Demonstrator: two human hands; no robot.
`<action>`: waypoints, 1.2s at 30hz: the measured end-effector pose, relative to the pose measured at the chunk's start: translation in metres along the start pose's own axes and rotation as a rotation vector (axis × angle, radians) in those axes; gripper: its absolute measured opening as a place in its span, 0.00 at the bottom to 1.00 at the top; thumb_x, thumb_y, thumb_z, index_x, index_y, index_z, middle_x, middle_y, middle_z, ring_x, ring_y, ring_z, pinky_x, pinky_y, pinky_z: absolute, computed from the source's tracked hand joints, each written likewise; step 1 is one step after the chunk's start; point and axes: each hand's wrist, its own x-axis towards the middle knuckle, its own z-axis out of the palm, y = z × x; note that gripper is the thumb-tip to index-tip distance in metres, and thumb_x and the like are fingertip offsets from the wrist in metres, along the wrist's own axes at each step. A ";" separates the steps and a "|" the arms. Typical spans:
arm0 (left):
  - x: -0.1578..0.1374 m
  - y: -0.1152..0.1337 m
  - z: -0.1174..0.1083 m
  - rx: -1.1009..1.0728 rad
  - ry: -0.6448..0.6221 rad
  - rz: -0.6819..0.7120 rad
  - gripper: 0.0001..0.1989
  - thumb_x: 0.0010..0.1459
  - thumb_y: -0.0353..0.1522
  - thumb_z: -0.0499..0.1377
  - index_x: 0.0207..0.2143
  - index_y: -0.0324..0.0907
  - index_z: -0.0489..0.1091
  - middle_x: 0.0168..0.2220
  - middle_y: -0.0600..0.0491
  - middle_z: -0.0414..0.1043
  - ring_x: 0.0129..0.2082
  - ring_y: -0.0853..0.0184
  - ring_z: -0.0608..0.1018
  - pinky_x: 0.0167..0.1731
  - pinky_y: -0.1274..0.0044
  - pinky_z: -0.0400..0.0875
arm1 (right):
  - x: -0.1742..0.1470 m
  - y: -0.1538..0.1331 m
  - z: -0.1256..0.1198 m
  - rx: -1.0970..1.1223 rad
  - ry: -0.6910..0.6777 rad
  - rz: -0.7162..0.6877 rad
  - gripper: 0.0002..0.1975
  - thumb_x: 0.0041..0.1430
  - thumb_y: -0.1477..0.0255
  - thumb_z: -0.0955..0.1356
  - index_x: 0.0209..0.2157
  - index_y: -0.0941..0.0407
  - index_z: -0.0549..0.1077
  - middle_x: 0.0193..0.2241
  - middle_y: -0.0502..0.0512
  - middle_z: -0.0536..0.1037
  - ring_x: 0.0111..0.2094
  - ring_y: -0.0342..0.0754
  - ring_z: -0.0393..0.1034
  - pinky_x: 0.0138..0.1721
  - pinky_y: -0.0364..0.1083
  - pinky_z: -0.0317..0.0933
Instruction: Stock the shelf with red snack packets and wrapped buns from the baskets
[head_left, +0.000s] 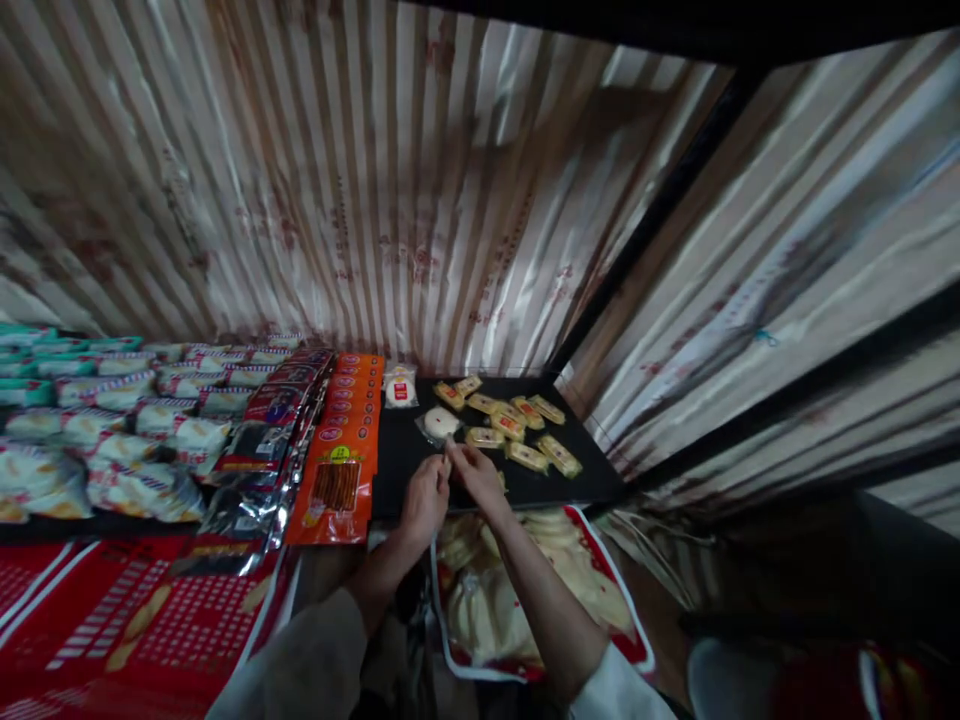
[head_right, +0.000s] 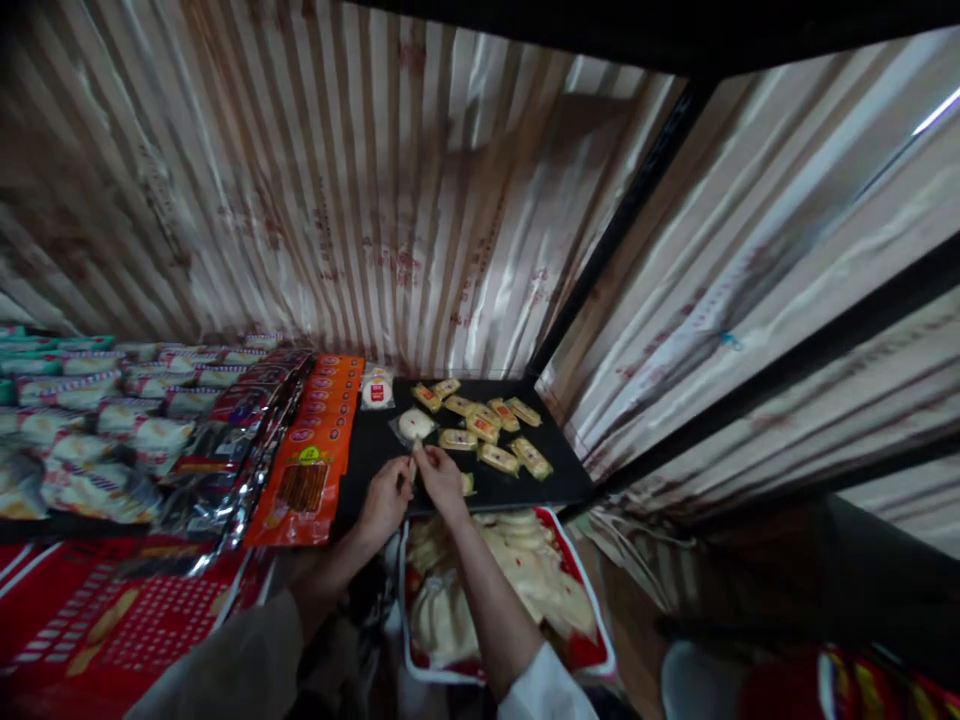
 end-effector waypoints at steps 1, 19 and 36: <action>-0.005 0.003 -0.001 0.050 -0.016 0.054 0.14 0.55 0.21 0.48 0.37 0.41 0.69 0.44 0.49 0.73 0.46 0.67 0.74 0.49 0.73 0.69 | -0.003 -0.001 -0.002 0.058 -0.014 0.019 0.20 0.54 0.55 0.64 0.36 0.57 0.76 0.27 0.52 0.79 0.30 0.47 0.73 0.31 0.42 0.64; -0.051 -0.004 -0.035 0.278 0.196 0.242 0.11 0.57 0.23 0.51 0.36 0.41 0.71 0.57 0.47 0.62 0.62 0.59 0.59 0.58 0.63 0.62 | -0.044 -0.017 -0.007 0.777 0.041 0.322 0.04 0.41 0.76 0.70 0.24 0.57 0.71 0.18 0.48 0.76 0.21 0.41 0.69 0.23 0.38 0.63; -0.018 -0.025 -0.034 -0.532 0.298 -0.469 0.29 0.54 0.24 0.57 0.58 0.40 0.56 0.41 0.48 0.74 0.34 0.70 0.78 0.33 0.80 0.74 | -0.065 -0.009 0.038 0.994 -0.002 0.405 0.17 0.37 0.79 0.71 0.32 0.55 0.67 0.22 0.47 0.77 0.23 0.42 0.71 0.25 0.39 0.67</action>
